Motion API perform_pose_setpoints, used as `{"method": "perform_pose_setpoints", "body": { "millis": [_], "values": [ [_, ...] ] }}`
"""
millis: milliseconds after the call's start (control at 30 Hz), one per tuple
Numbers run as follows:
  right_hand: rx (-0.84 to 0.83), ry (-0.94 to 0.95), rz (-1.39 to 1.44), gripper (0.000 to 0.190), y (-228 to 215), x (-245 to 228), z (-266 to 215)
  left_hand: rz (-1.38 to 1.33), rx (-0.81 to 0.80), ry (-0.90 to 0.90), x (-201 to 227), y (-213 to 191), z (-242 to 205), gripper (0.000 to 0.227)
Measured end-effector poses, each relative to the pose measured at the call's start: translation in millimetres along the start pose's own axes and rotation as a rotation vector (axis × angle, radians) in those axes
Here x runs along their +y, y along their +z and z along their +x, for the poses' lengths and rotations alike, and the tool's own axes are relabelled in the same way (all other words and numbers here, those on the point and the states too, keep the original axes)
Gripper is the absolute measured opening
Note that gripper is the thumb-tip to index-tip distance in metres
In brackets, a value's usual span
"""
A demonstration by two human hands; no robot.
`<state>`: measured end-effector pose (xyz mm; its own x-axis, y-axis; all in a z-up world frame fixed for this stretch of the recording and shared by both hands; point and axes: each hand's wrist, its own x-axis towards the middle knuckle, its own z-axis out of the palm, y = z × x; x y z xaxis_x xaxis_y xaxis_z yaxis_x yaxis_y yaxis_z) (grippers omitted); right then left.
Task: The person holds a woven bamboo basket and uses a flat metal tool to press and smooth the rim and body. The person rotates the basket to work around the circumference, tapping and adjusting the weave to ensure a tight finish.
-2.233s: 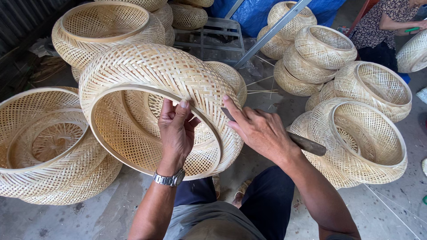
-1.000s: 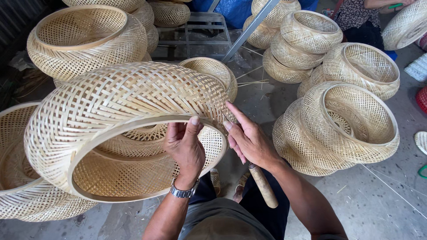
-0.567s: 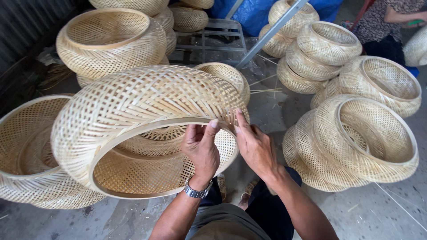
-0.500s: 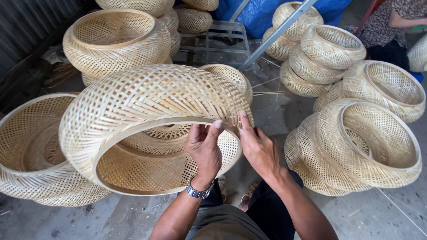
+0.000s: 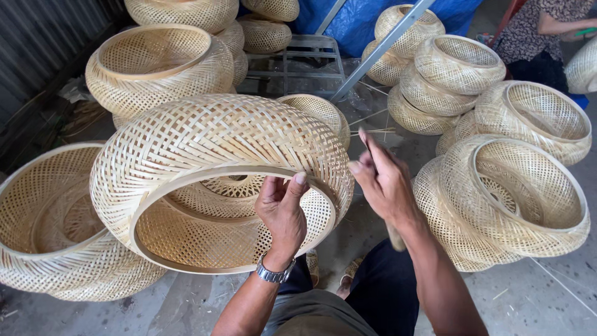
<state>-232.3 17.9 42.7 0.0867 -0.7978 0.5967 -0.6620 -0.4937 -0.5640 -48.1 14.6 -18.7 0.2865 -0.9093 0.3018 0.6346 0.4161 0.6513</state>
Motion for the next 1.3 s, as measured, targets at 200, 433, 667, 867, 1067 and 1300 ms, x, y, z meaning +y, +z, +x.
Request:
{"method": "perform_pose_setpoints", "body": {
  "millis": [200, 433, 667, 867, 1067, 1300],
  "values": [
    [-0.104, -0.257, -0.143, 0.09, -10.9, -13.7, 47.6, 0.061, -0.07, -0.016, -9.4, -9.2, -14.1, 0.02],
    [-0.359, -0.086, -0.08, 0.109, -19.7, -9.4, 64.1, -0.003, -0.301, -0.105, 14.6, -27.0, -0.5, 0.051],
    [-0.278, 0.088, -0.039, 0.098, -36.3, 2.1, 30.3, -0.415, -0.181, -0.168, 82.0, -47.3, 51.2, 0.052],
    [-0.091, 0.274, 0.09, 0.08, -36.9, 10.9, -8.7, -0.474, -0.059, -0.405, 71.1, -16.7, 87.5, 0.013],
    [0.062, 0.554, 0.206, 0.066, -2.0, 10.1, -61.0, -0.336, -0.117, -0.565, 33.7, 25.5, 141.8, 0.016],
    [0.063, 0.414, 0.234, 0.052, 18.3, 14.0, -91.9, -0.153, -0.287, -0.601, 14.5, 31.3, 178.5, 0.012]
  ]
}}
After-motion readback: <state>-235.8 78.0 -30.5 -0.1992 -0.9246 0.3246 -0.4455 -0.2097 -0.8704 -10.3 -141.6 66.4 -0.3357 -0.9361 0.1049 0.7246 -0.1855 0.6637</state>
